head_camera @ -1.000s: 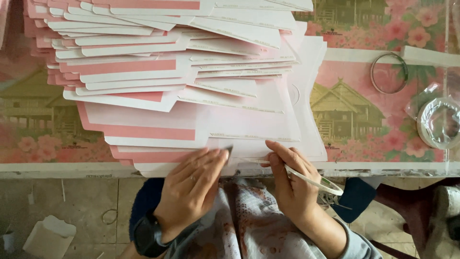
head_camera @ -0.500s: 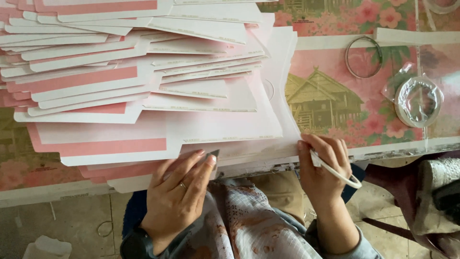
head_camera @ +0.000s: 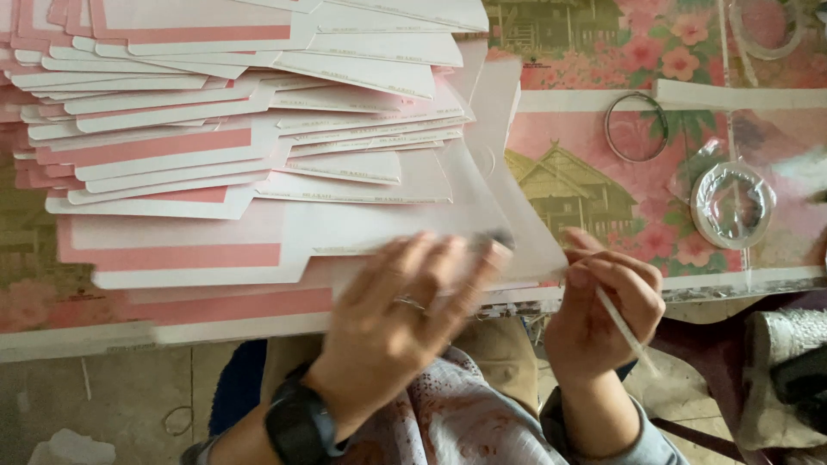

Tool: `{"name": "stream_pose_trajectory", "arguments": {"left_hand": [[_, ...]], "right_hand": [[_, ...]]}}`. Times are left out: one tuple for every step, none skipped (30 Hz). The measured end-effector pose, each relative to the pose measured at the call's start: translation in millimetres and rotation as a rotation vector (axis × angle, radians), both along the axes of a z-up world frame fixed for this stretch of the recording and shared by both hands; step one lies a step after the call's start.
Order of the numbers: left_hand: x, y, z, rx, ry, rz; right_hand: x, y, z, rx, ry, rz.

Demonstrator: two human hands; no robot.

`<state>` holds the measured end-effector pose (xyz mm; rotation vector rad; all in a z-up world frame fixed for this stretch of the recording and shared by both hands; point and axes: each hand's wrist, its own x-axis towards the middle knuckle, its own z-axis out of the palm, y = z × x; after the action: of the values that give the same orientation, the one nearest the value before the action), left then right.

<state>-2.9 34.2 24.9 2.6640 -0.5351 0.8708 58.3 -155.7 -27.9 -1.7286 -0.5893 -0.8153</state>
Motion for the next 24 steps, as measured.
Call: {"name": "stream_pose_trajectory", "arguments": {"left_hand": [[-6.7, -0.5, -4.1, 0.004, 0.003, 0.001], [-10.7, -0.3, -8.0, 0.091, 0.048, 0.056], [-14.7, 0.2, -12.0, 0.178, 0.094, 0.112], [-11.6, 6.0, -21.3, 0.178, 0.094, 0.122], [-8.7, 11.6, -31.3, 0.133, 0.095, 0.116], [-5.3, 17.9, -41.6, 0.093, 0.094, 0.106], [2.8, 25.2, -46.9, 0.097, 0.092, 0.111], [5.7, 30.5, -52.2, 0.09, 0.088, 0.17], [9.0, 35.8, -57.4, 0.084, 0.084, 0.23], [5.7, 23.1, -57.3, 0.088, 0.071, 0.227], [2.5, 10.9, -57.2, 0.089, 0.142, 0.146], [-7.1, -4.4, -57.2, 0.082, 0.234, 0.069], [-9.6, -13.6, -54.4, 0.08, 0.24, 0.071], [-10.8, -21.6, -52.3, 0.044, 0.249, 0.081], [-12.3, -29.1, -50.3, 0.007, 0.258, 0.091], [-12.2, -32.0, -52.6, 0.003, 0.261, 0.093], [-12.4, -34.5, -54.9, 0.072, 0.246, 0.136], [-11.8, -36.5, -57.2, 0.142, 0.228, 0.18], [-9.6, -35.0, -55.3, 0.138, 0.228, 0.182], [-9.4, -32.8, -53.4, 0.161, 0.216, 0.174], [-9.4, -30.2, -51.5, 0.183, 0.205, 0.166], [-12.7, -17.1, -47.3, 0.183, 0.211, 0.177], [-16.1, -4.1, -43.0, -0.018, 0.249, 0.073], [-20.2, 9.7, -38.8, -0.215, 0.282, -0.031]], "right_hand": [[-7.1, -2.9, -8.7, 0.004, 0.003, 0.001], [-9.9, -4.7, -17.0, -0.071, 0.052, -0.004], [-12.6, -6.1, -25.2, -0.146, 0.101, -0.011], [-11.7, -5.0, -19.4, -0.145, 0.099, -0.001], [-10.9, -4.2, -14.1, -0.291, 0.131, 0.029], [-10.5, -2.9, -10.0, -0.433, 0.163, 0.053], [-3.0, 0.0, -5.4, -0.429, 0.16, 0.058], [-2.0, 0.4, -0.3, -0.523, 0.132, 0.152], [-0.2, 0.9, 4.9, -0.615, 0.103, 0.249], [0.4, 1.1, 7.5, -0.61, 0.091, 0.242], [1.3, 1.7, 10.3, -0.538, 0.129, 0.237], [-2.9, -0.3, 13.6, -0.471, 0.185, 0.242], [-3.9, -3.5, 10.8, -0.473, 0.191, 0.246], [-4.6, -5.9, 7.5, -0.487, 0.18, 0.176], [-5.7, -7.9, 4.0, -0.5, 0.168, 0.106], [-7.2, -7.6, 3.2, -0.504, 0.17, 0.108], [-9.1, -6.8, 2.4, -0.56, 0.076, 0.117], [-10.1, -5.6, 1.5, -0.615, -0.022, 0.127], [-17.1, -2.5, 5.2, -0.618, -0.023, 0.129], [-24.7, 1.5, 8.5, -0.52, -0.026, 0.245], [-32.5, 5.8, 11.9, -0.42, -0.028, 0.359], [-34.8, 10.7, 16.5, -0.419, -0.025, 0.372], [-36.8, 15.5, 21.2, -0.423, 0.195, 0.283], [-39.8, 20.9, 25.2, -0.423, 0.415, 0.191]]}}
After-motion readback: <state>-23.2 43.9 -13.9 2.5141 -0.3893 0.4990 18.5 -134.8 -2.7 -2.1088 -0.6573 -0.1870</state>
